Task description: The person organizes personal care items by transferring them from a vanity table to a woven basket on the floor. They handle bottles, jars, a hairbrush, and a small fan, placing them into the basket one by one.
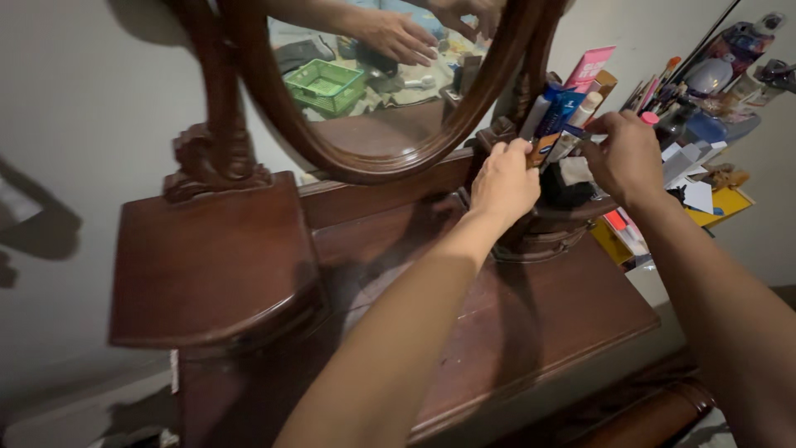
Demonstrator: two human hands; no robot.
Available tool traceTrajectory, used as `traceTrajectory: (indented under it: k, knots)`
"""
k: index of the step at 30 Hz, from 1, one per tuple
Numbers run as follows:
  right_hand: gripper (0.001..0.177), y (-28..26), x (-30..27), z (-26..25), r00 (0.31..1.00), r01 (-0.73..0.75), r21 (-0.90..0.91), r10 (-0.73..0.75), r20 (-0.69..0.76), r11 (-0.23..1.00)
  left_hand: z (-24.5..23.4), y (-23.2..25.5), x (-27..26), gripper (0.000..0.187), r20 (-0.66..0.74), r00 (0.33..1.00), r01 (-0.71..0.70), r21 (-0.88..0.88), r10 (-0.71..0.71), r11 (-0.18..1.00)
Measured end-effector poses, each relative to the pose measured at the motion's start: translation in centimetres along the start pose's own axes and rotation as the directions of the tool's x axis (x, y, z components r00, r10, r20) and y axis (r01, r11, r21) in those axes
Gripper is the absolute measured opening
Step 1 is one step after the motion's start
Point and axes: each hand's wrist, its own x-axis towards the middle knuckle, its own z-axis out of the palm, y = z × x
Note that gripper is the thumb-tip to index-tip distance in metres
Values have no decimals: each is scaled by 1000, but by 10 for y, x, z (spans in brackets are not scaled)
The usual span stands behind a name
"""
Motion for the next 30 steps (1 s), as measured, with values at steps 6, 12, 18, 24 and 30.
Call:
traceTrajectory:
  k: [6, 12, 18, 24, 30]
  knots:
    - [27, 19, 2, 19, 997, 71, -25, -71, -14, 997, 54, -4, 50, 44, -31, 999, -39, 118, 43, 992]
    - [21, 29, 8, 34, 999, 40, -41, -40, -8, 998, 74, -9, 76, 26, -67, 997, -17, 142, 27, 990]
    - [16, 14, 12, 33, 998, -40, 91, 35, 53, 995, 65, -9, 73, 13, -130, 990, 55, 11, -53, 998]
    - [19, -26, 4, 13, 1000, 17, 163, -20, 16, 987, 20, -16, 44, 8, -237, 972, -23, -108, -4, 994]
    - [18, -108, -16, -3, 986, 151, 267, -164, 27, 952, -64, -32, -11, 6, -341, 938, -124, -155, 65, 980]
